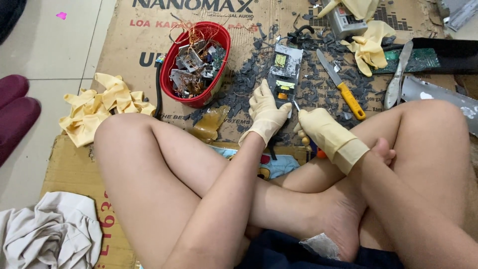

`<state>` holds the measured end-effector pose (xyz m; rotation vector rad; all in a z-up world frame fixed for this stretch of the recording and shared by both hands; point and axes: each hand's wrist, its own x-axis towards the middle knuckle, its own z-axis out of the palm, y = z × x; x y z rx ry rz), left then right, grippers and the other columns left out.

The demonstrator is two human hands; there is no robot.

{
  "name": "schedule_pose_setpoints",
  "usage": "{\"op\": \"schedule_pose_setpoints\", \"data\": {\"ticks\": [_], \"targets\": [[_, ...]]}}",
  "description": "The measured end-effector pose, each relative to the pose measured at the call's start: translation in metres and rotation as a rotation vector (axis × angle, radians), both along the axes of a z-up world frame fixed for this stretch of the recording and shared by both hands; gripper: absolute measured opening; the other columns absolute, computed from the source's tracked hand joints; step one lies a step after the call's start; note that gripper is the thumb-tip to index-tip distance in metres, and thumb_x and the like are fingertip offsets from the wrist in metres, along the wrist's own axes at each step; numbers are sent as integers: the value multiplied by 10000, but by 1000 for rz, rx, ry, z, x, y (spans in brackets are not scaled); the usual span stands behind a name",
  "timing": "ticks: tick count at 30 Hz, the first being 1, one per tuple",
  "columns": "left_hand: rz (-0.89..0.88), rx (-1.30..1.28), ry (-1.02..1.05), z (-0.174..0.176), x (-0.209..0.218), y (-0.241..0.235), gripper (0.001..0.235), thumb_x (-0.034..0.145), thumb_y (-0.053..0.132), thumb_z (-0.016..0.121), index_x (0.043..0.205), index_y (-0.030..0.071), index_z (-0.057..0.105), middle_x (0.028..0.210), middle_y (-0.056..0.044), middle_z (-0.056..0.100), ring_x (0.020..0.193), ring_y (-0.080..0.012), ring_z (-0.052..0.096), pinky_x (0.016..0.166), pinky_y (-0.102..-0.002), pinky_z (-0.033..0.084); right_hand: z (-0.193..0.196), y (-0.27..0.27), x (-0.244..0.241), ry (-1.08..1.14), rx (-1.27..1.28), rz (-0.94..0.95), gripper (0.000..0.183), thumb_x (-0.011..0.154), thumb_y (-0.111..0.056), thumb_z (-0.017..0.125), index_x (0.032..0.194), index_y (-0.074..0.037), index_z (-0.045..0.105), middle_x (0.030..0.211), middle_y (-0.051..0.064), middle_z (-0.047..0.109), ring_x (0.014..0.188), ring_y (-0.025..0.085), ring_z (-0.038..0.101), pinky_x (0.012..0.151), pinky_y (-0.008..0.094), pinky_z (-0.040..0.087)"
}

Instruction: The person sits on the floor and uses a screwdriver to remove screws from a small electronic device. They carefully unscrew components and place them into a red bucket filled with other electronic parts.

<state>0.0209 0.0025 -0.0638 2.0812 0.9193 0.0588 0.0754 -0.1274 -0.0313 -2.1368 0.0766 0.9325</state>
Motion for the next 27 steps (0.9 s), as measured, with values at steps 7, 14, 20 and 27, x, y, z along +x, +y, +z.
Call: {"op": "schedule_pose_setpoints", "data": {"ticks": [7, 14, 20, 27], "targets": [[-18, -6, 45, 8, 1, 0, 1095, 835, 417, 778, 1617, 124, 69, 1523, -84, 307, 1451, -354, 275, 1182, -493, 279, -9, 5, -4, -3, 30, -37, 492, 948, -330, 427, 794, 64, 679, 513, 104, 510, 347, 220, 515, 328, 436, 463], [-32, -1, 73, 8, 2, 2, 1089, 845, 414, 774, 1609, 113, 58, 1476, -85, 322, 1442, -347, 281, 1188, -493, 278, 9, 12, -14, 128, 71, -102, 501, 961, -332, 359, 849, 60, 650, 581, 19, 441, 407, 132, 455, 379, 357, 449], [-25, -4, 65, 8, 1, 1, 1092, 842, 406, 786, 1607, 112, 65, 1474, -92, 328, 1446, -353, 283, 1191, -506, 280, 12, 4, -6, 189, 131, -79, 391, 956, -323, 436, 802, 8, 577, 577, 20, 427, 397, 146, 451, 377, 363, 438], [-22, -10, 72, 9, 1, 1, 1090, 847, 399, 784, 1612, 115, 62, 1497, -85, 311, 1458, -345, 273, 1195, -506, 277, -21, -11, 2, -282, -177, 338, 541, 907, -430, 443, 693, -32, 741, 525, 90, 656, 559, 288, 726, 593, 485, 592]]}}
